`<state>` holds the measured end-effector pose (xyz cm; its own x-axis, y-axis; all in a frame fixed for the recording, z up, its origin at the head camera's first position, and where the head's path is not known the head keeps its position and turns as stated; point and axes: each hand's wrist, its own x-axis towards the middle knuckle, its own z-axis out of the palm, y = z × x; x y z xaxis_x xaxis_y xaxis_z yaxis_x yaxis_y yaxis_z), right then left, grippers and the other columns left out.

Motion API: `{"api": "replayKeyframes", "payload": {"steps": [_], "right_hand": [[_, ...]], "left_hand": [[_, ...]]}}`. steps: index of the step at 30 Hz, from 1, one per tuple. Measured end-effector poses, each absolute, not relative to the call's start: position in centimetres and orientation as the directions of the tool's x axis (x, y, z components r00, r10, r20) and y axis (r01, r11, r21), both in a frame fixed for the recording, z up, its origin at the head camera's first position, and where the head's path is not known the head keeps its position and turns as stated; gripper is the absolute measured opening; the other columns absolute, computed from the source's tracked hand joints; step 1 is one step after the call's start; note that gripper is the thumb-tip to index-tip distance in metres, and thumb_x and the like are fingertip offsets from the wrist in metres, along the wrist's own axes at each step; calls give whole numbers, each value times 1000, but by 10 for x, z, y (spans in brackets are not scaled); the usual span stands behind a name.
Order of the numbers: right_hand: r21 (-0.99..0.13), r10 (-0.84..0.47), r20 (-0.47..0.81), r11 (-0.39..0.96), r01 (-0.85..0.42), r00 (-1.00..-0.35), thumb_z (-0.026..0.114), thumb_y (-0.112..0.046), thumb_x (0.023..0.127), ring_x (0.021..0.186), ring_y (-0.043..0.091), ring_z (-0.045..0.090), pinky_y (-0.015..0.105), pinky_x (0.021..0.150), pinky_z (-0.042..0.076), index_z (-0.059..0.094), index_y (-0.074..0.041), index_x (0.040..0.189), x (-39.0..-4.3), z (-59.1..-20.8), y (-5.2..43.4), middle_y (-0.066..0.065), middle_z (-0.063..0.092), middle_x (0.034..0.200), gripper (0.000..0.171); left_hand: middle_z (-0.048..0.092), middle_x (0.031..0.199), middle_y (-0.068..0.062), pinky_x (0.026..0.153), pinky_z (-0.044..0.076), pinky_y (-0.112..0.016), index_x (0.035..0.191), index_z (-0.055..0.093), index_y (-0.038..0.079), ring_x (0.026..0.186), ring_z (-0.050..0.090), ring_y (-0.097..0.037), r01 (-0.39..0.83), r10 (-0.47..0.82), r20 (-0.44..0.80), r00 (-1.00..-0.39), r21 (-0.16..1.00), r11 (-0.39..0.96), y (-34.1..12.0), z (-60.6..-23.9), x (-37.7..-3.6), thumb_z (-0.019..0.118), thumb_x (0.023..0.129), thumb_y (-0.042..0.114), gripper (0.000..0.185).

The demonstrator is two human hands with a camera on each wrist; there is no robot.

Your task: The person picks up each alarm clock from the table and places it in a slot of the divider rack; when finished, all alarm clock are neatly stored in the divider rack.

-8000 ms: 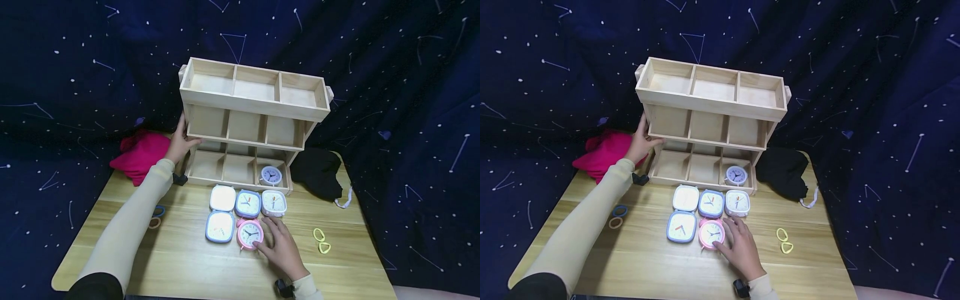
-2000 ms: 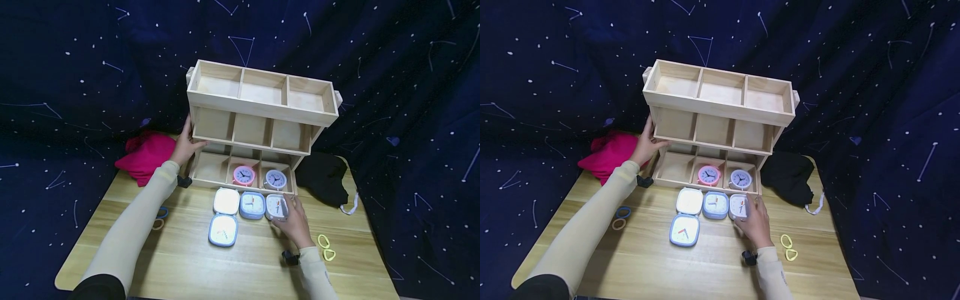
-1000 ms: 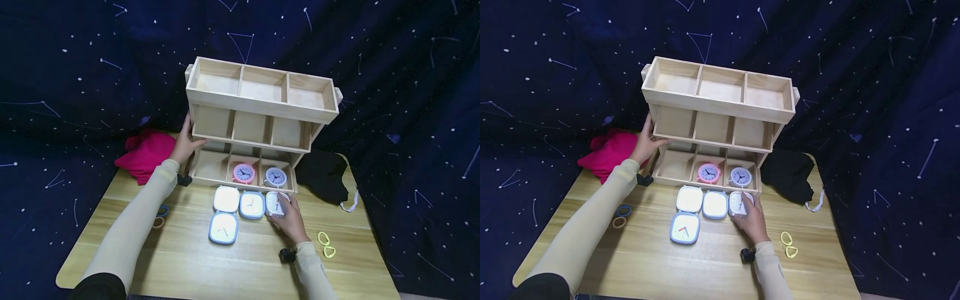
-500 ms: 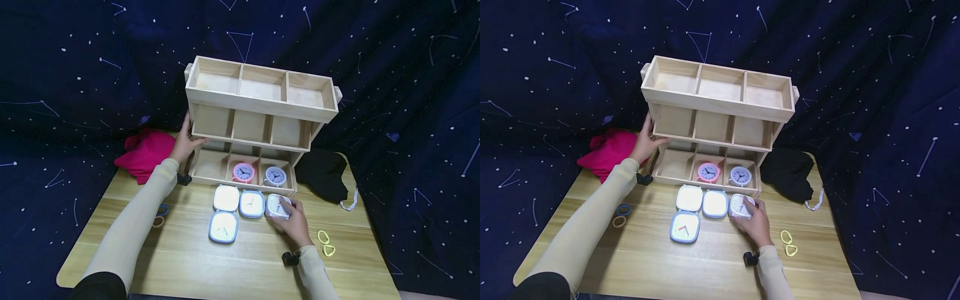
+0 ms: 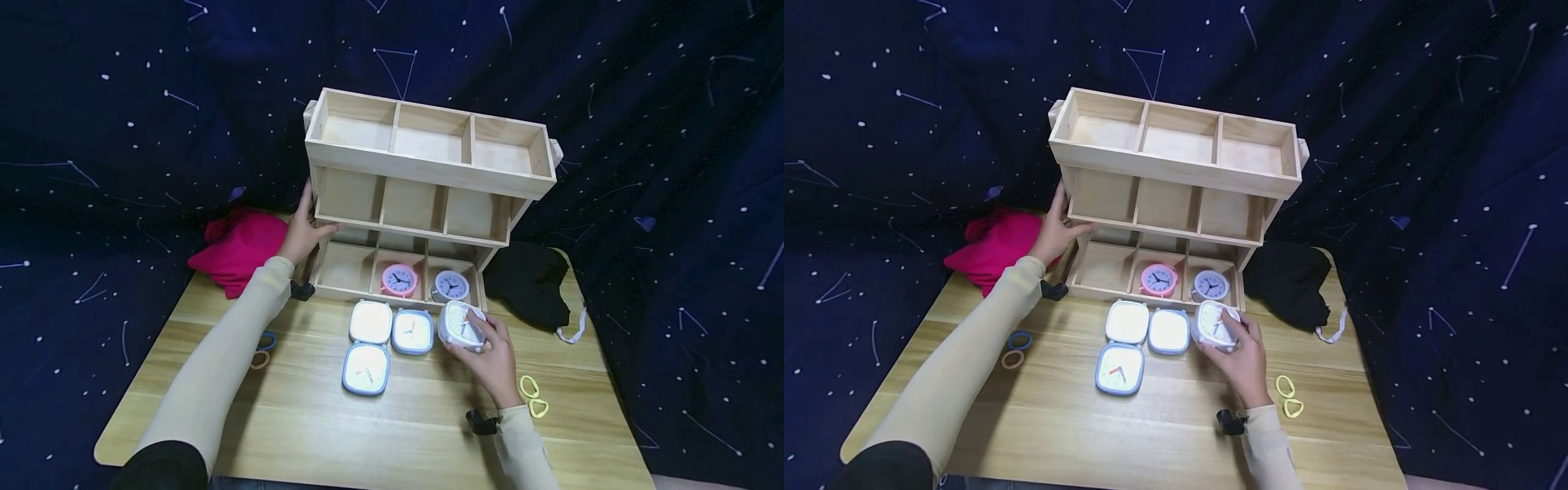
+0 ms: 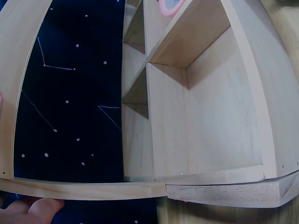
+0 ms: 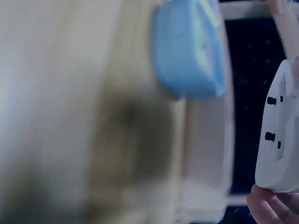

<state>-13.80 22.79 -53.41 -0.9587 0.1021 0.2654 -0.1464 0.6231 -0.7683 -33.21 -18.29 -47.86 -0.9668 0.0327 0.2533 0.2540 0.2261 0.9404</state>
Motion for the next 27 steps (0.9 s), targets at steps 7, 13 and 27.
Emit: {"api": "replayKeyframes", "payload": {"steps": [7,13,27], "right_hand": [[-796,30,300,559,-233,-953,101,-12,67,140,44,53,57,116,45,74,-5,135,-161,-498,187,23,57,148,73],[-773,-25,332,566,-287,-943,102,-17,67,134,46,57,61,114,47,75,-5,129,-189,-489,144,23,61,143,69],[-653,-192,276,682,-331,-942,101,-37,71,115,38,69,53,94,58,69,-10,112,-249,-502,53,19,70,130,59]], "left_hand": [[12,181,-11,128,34,-58,174,-4,28,162,26,-42,253,28,254,-967,938,237,-186,-479,-333,85,92,6,122],[10,181,-9,128,34,-58,174,-3,29,163,24,-41,239,18,242,-970,940,244,-187,-480,-331,86,91,7,124],[17,180,-10,127,37,-56,174,0,30,162,30,-36,267,29,267,-963,942,203,-183,-481,-332,86,91,8,122]]}}
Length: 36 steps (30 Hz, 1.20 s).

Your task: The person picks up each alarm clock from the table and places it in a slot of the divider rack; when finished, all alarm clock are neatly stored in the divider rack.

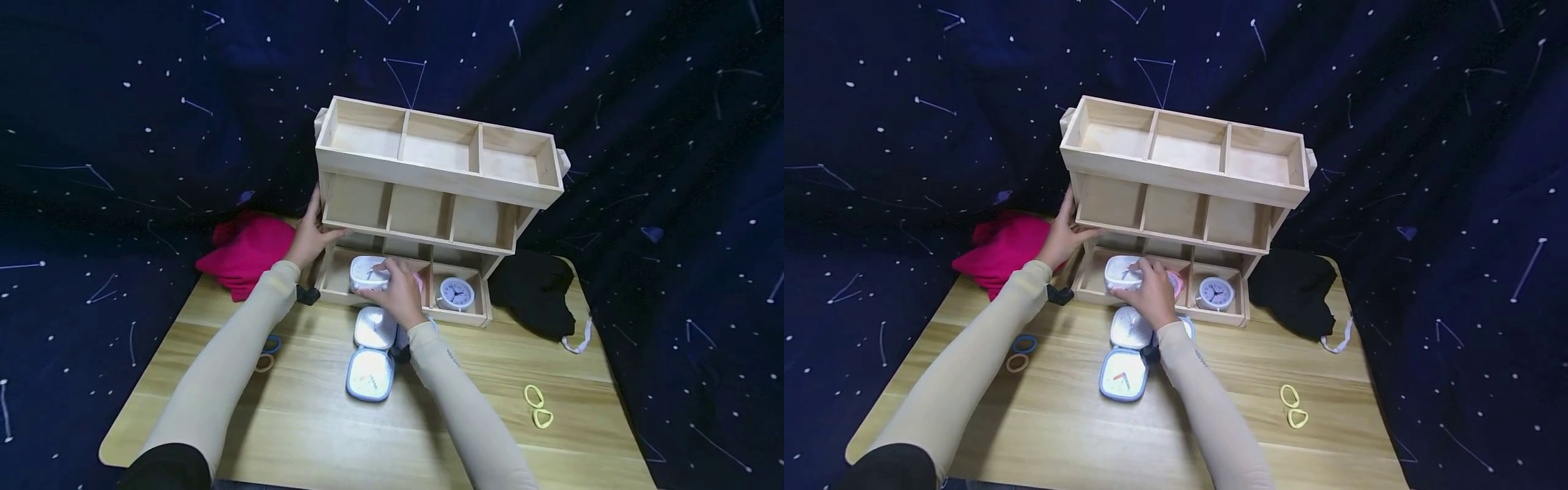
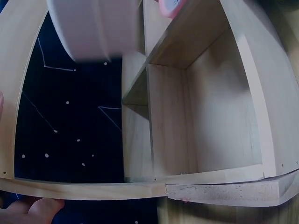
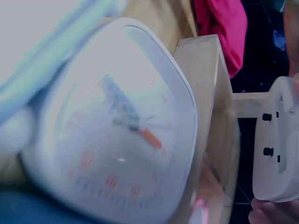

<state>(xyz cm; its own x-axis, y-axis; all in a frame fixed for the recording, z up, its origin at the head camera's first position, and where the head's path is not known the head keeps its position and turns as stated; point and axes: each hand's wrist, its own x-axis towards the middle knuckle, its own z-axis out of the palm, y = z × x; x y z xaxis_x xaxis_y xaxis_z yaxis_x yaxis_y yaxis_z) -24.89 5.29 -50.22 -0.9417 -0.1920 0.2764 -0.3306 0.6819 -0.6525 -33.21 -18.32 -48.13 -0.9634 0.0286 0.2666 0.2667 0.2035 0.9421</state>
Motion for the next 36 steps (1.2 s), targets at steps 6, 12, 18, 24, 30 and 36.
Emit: {"api": "replayKeyframes", "payload": {"steps": [6,12,18,24,30,36], "right_hand": [[-631,-208,190,722,-282,-959,101,-38,72,104,35,72,48,85,60,66,-12,114,-267,-513,31,17,71,124,61],[-595,-220,181,752,-285,-959,101,-38,70,99,32,71,45,82,58,66,-14,110,-278,-527,20,15,73,114,58],[-511,-220,204,807,-296,-954,101,-42,68,97,32,71,44,82,56,67,-15,105,-281,-537,10,12,74,104,57],[-434,-230,187,853,-290,-955,99,-42,72,98,31,72,47,90,56,69,-15,105,-282,-536,1,9,77,103,52],[-445,-221,145,856,-263,-965,99,-37,74,98,31,73,47,93,55,70,-14,105,-281,-534,-3,9,77,105,48],[-462,-229,125,848,-261,-965,96,-32,78,93,28,74,42,85,58,77,-13,101,-280,-535,-2,7,80,103,35]], "left_hand": [[18,179,-13,126,39,-56,174,-3,25,160,33,-39,263,37,262,-964,936,236,-184,-478,-330,85,91,8,122],[22,178,-13,122,44,-56,174,0,27,157,38,-39,278,29,279,-960,930,239,-183,-483,-332,86,91,9,121],[22,179,-9,122,44,-56,174,3,31,158,38,-37,287,22,291,-957,928,236,-182,-483,-331,86,90,7,120],[16,181,-9,126,39,-56,174,0,29,162,30,-38,270,28,271,-962,930,249,-183,-482,-331,85,92,9,120],[12,181,-9,127,38,-54,173,-2,32,163,27,-38,259,32,259,-965,934,247,-183,-480,-329,85,92,11,121],[14,180,-11,128,36,-54,174,-4,28,162,28,-38,269,35,268,-963,938,220,-183,-480,-329,85,92,6,123]]}}
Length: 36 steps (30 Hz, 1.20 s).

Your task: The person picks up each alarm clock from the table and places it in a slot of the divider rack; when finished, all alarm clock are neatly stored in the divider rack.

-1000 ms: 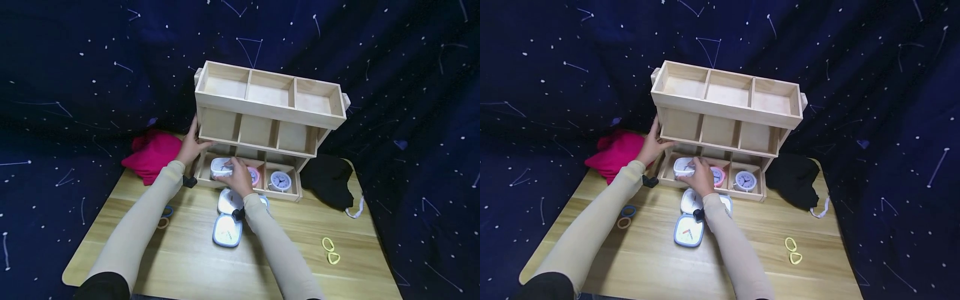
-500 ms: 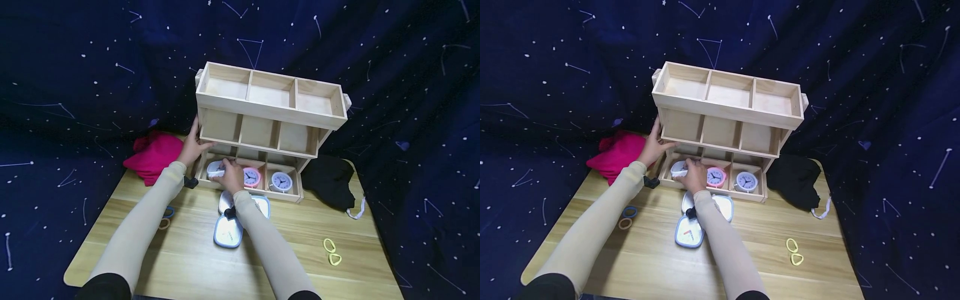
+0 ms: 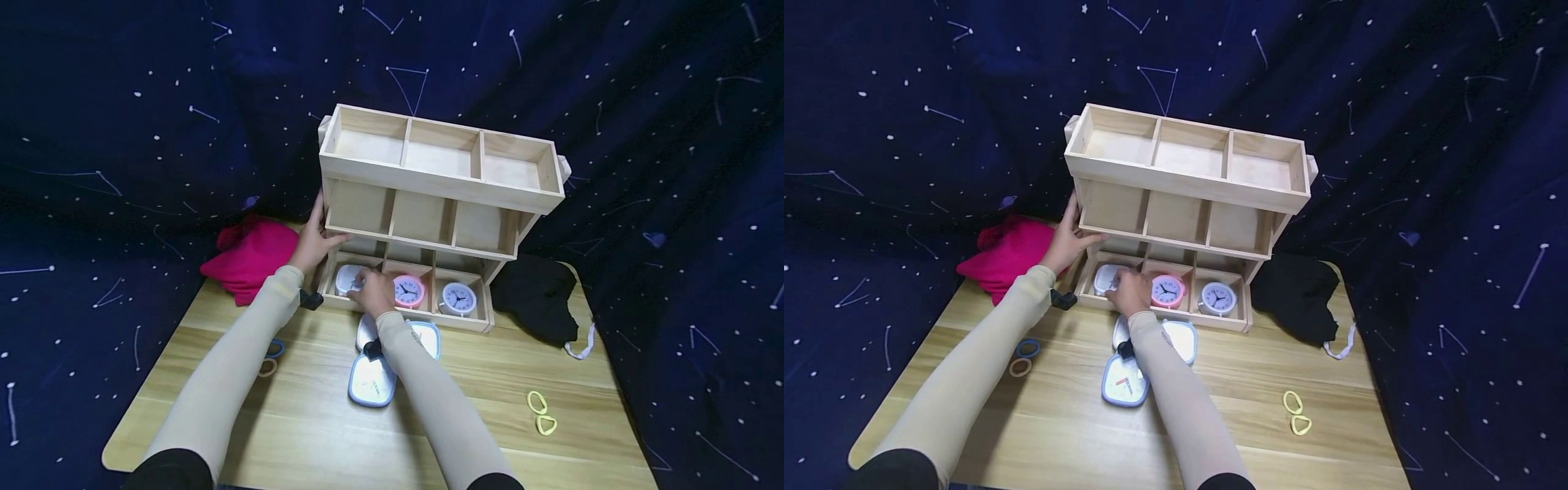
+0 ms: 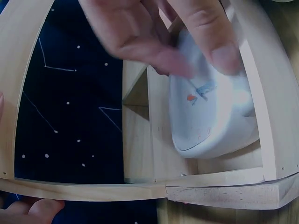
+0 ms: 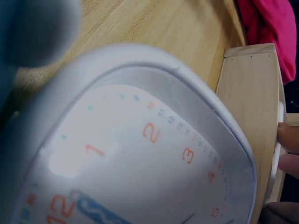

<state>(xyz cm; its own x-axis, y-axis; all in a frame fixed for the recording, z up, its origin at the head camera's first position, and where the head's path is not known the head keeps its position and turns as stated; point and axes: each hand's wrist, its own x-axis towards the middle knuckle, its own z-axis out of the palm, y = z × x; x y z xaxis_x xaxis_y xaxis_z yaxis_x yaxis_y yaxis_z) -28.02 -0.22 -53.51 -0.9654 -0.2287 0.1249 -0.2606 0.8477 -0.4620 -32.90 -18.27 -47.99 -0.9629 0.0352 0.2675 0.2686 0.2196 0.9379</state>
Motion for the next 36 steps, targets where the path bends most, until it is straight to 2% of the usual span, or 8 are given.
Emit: {"api": "replayKeyframes", "payload": {"steps": [3,7,12,15,19,24,27,36], "right_hand": [[-487,-249,95,833,-263,-964,93,-26,81,99,31,76,44,90,60,81,-12,105,-280,-533,2,8,82,109,30],[-539,-303,37,797,-274,-952,89,-23,86,114,35,75,47,102,59,80,-9,117,-281,-531,9,11,79,126,35],[-611,-352,48,730,-306,-935,81,-18,93,129,39,69,50,111,55,77,-3,126,-281,-531,20,19,68,144,36],[-638,-367,113,686,-350,-923,75,-11,96,126,40,69,50,111,55,77,1,124,-277,-529,31,23,67,143,30],[-621,-367,204,668,-410,-908,69,-5,98,112,39,71,51,103,57,77,3,119,-267,-525,52,22,73,129,24],[-520,-340,257,741,-426,-905,74,-17,97,123,40,64,55,112,49,78,-1,118,-250,-525,81,17,75,122,26],[-479,-337,240,775,-413,-910,78,-25,96,124,39,60,57,108,50,77,-4,123,-237,-526,97,17,71,124,34],[-491,-344,232,766,-415,-910,88,-42,87,133,43,53,62,114,44,71,-10,136,-196,-539,133,23,62,141,60]], "left_hand": [[14,180,-11,128,37,-54,173,-4,30,162,30,-38,272,38,270,-962,940,205,-182,-481,-330,85,91,5,124],[16,180,-10,126,39,-54,173,-2,35,161,32,-37,279,33,279,-960,937,209,-184,-480,-329,85,91,7,123],[17,180,-12,126,38,-55,174,-2,31,160,32,-38,285,29,286,-958,933,220,-186,-479,-329,85,91,7,122],[18,180,-11,127,37,-54,173,-1,32,161,31,-37,277,29,278,-960,935,219,-185,-480,-329,84,92,6,121],[16,180,-11,128,37,-55,174,-2,31,161,30,-38,270,28,270,-962,938,219,-183,-479,-329,84,92,6,121],[15,180,-10,130,34,-52,173,-3,35,162,28,-37,275,28,275,-961,936,220,-182,-480,-330,86,91,7,124],[16,180,-9,131,33,-52,173,-2,36,162,29,-37,286,29,287,-958,934,212,-182,-481,-332,86,90,7,124],[14,180,-11,130,33,-54,173,-4,32,162,27,-38,265,36,263,-964,940,213,-180,-477,-329,84,92,4,123]]}}
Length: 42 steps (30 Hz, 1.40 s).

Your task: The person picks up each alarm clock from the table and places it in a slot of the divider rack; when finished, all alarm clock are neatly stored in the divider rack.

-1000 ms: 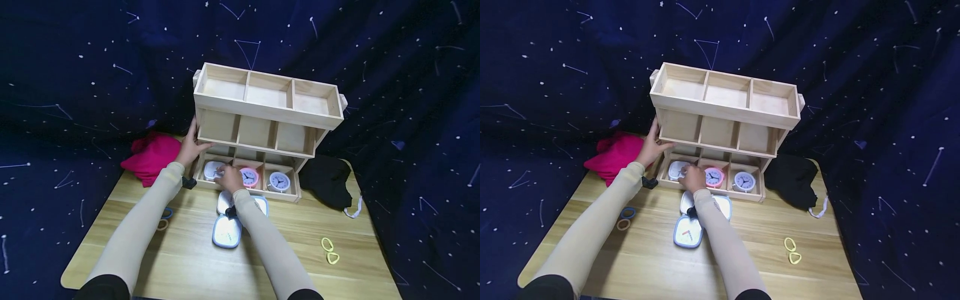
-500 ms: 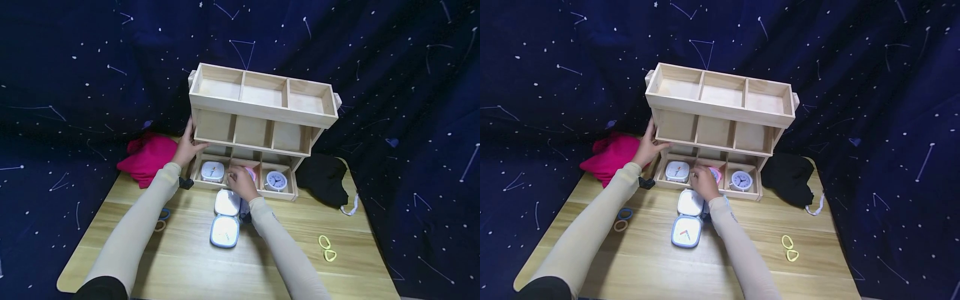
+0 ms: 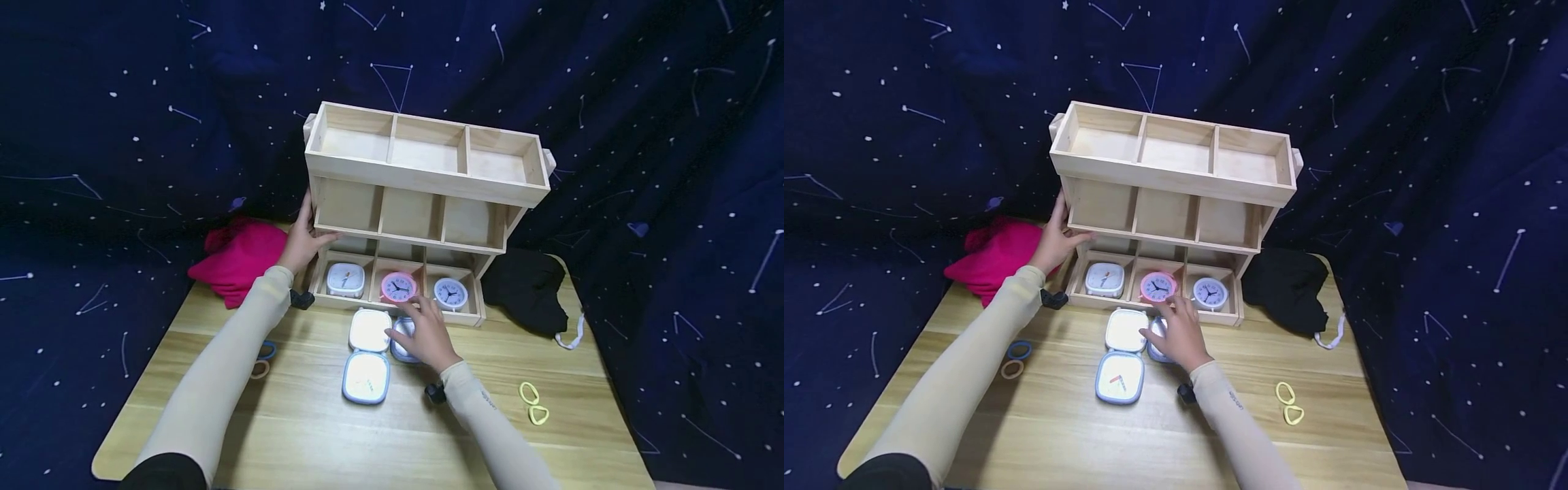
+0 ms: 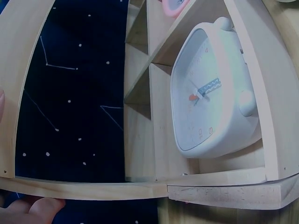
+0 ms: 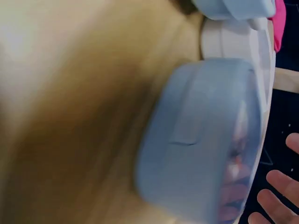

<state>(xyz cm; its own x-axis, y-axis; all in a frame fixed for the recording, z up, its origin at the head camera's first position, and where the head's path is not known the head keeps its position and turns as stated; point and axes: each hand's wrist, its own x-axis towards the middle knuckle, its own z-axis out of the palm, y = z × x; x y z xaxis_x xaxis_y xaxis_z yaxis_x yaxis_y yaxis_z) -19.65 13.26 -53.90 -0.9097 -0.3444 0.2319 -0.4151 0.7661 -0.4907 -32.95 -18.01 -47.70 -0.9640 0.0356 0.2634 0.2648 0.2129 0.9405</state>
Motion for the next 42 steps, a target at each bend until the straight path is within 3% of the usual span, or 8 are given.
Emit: {"api": "replayKeyframes", "payload": {"steps": [6,10,18,24,27,33,42], "right_hand": [[-464,-373,252,763,-450,-893,93,-46,80,142,49,46,67,120,37,66,-12,145,-177,-554,152,26,56,148,78],[-456,-362,236,778,-432,-902,96,-45,76,149,49,41,68,124,32,63,-14,149,-169,-560,160,26,51,155,85],[-488,-317,192,790,-371,-929,102,-30,69,146,47,43,66,120,39,68,-15,143,-160,-567,170,23,47,161,83],[-620,-316,161,705,-345,-935,100,-17,74,152,45,44,61,123,41,62,-11,148,-162,-577,173,18,42,166,83],[-660,-303,143,680,-319,-942,99,-18,75,152,41,46,57,124,41,59,-12,148,-163,-581,173,15,42,165,83],[-691,-281,143,658,-299,-949,100,-18,72,148,42,50,60,123,42,60,-12,147,-162,-582,176,16,48,161,85],[-665,-301,149,674,-321,-942,101,-18,72,145,40,55,57,120,47,64,-12,146,-152,-574,190,19,53,157,83]], "left_hand": [[12,180,-15,130,32,-56,173,-6,25,163,24,-40,247,35,245,-969,946,209,-179,-477,-330,81,92,-3,122],[13,180,-12,130,33,-55,173,-5,29,163,25,-38,249,25,249,-968,943,223,-180,-479,-331,82,92,1,123],[16,180,-11,129,34,-56,174,-2,30,162,28,-39,269,28,269,-963,939,214,-182,-479,-330,85,91,4,123],[15,180,-10,128,36,-56,173,-3,36,162,28,-39,266,27,267,-963,937,228,-182,-478,-329,85,91,5,124],[16,180,-10,128,36,-55,173,-3,36,162,30,-38,260,27,261,-965,941,217,-182,-478,-329,85,90,5,125],[17,180,-12,129,35,-53,173,-4,32,162,29,-37,256,30,256,-966,945,203,-180,-478,-329,85,90,3,126],[15,180,-14,130,33,-55,173,-4,32,162,28,-39,271,38,269,-962,941,202,-183,-480,-330,84,92,5,123]]}}
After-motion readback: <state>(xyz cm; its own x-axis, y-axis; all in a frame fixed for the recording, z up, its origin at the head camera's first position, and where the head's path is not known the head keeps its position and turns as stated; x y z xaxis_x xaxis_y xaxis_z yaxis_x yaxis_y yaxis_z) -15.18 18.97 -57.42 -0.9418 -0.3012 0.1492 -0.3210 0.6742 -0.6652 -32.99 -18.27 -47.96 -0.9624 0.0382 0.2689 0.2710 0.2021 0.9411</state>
